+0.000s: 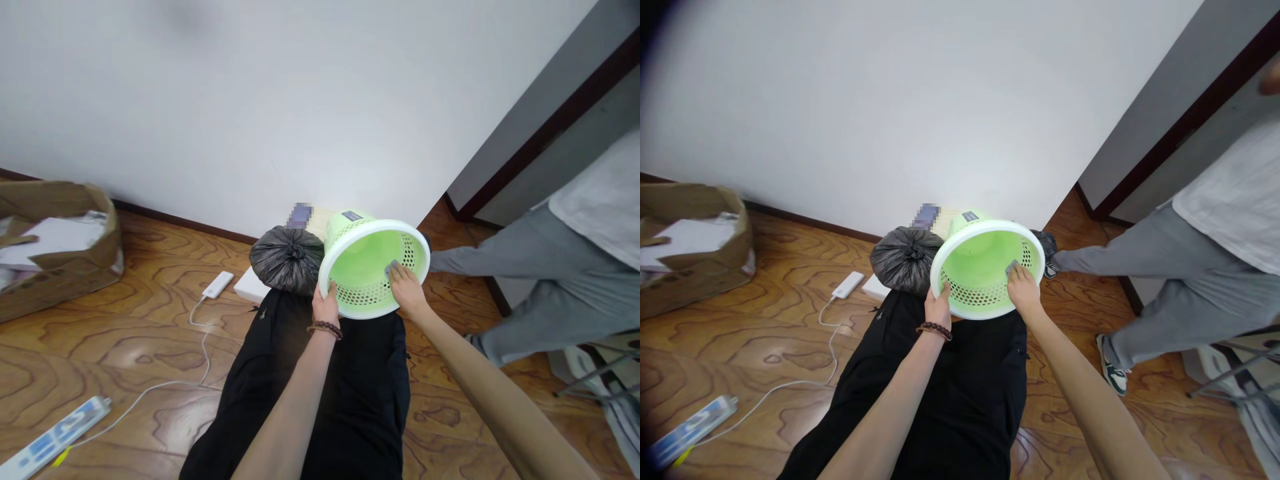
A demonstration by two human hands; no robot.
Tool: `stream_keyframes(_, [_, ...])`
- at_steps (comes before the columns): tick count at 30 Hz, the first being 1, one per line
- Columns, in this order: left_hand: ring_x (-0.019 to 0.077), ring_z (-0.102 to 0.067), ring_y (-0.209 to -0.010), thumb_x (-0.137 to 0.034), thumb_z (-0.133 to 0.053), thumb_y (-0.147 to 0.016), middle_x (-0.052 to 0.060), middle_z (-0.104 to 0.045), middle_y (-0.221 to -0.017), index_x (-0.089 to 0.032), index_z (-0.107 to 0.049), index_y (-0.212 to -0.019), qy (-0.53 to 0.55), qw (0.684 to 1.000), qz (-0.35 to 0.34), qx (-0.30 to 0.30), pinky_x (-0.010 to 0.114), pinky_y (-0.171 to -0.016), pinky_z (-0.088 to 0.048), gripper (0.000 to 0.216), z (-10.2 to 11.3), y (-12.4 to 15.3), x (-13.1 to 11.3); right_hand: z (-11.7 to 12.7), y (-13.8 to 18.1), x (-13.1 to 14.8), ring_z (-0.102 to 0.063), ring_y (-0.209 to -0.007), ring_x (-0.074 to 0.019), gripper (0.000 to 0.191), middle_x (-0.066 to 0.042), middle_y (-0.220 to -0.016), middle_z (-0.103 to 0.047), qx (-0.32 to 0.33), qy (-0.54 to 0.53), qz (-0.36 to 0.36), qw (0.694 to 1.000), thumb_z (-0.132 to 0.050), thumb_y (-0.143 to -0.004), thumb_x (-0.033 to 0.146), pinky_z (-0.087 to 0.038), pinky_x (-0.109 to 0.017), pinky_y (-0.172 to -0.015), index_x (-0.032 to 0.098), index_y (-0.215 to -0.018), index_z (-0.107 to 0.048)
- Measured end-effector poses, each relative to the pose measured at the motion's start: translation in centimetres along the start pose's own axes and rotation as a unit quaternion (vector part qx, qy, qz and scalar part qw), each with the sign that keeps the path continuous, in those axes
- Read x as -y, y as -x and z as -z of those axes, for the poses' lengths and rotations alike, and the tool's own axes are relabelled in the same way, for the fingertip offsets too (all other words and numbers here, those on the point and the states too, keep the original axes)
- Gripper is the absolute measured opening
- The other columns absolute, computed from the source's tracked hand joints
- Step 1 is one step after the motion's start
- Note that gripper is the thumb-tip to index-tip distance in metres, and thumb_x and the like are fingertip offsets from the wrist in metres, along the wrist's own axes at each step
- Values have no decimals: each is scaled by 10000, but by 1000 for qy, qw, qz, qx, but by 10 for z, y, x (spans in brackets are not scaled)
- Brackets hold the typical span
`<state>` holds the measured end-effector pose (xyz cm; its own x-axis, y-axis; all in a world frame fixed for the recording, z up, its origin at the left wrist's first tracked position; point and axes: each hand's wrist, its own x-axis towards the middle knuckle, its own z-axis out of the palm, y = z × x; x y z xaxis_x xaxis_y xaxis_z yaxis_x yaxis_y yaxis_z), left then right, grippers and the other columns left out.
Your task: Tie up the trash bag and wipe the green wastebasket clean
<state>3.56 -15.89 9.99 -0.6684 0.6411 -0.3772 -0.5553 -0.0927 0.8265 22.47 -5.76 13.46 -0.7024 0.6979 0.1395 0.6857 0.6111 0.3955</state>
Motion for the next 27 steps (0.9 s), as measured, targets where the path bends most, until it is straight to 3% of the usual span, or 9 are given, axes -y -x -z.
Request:
stream_keyframes(6, [193, -628, -903, -277, -673, -703, 74, -670, -963, -188, -625, -1044, 25, 999, 0, 21, 384, -878, -453, 356, 1, 0, 7, -8, 2, 65, -438, -1200, -245, 429, -215, -1239, -514, 90, -91, -77, 989, -303, -835, 56, -348, -348, -971, 21, -1212, -507])
stream_keyframes(10, [185, -638, -835, -279, -674, -697, 86, -659, -973, -174, -605, -1039, 96, 994, -1, 45, 390, -804, -488, 364, 1, -3, 13, 4, -2, 106, -504, -1129, -207, 460, -152, -1285, -493, 116, -185, -49, 975, -348, -797, 53, -420, -286, -899, 97, -1232, -491])
stream_keyframes(13, [177, -637, -806, -273, -684, -685, 90, -657, -963, -166, -601, -1037, 109, 993, -3, 46, 385, -785, -494, 377, 1, -4, 14, 7, -2, 115, -479, -1155, -185, 494, -122, -1319, -466, 97, -215, -13, 972, -355, -784, 48, -413, -276, -919, 111, -1262, -462])
stream_keyframes(17, [184, -635, -826, -281, -685, -688, 96, -654, -984, -166, -604, -1032, 105, 993, -5, 45, 388, -794, -492, 371, -1, -3, 13, 2, -1, 99, -421, -1209, -205, 455, -134, -1289, -495, 62, -163, 53, 983, -333, -826, 57, -360, -307, -985, 72, -1256, -479])
stream_keyframes(21, [193, -631, -871, -258, -684, -695, 99, -653, -1011, -167, -611, -1025, 115, 993, -3, 28, 399, -827, -482, 350, -2, -6, 12, 3, -6, 61, -403, -1219, -258, 364, -172, -1146, -591, 35, -72, 95, 992, -365, -844, 90, -292, -378, -1036, 35, -1121, -595])
stream_keyframes(23, [197, -624, -902, -246, -686, -695, 103, -648, -1034, -166, -618, -1024, 112, 993, -6, 19, 400, -850, -473, 344, -2, -9, 12, 7, -10, 38, -398, -1222, -272, 344, -185, -1111, -606, 16, -34, 94, 995, -383, -834, 89, -238, -392, -1067, 11, -1069, -622])
stream_keyframes(27, [201, -617, -930, -242, -687, -697, 99, -645, -1052, -174, -621, -1033, 113, 993, -10, 18, 399, -864, -470, 349, -1, -12, 14, 14, -13, -1, -350, -1261, -261, 390, -194, -1211, -546, -29, 8, 54, 998, -368, -823, 70, -180, -405, -1088, -5, -1148, -569])
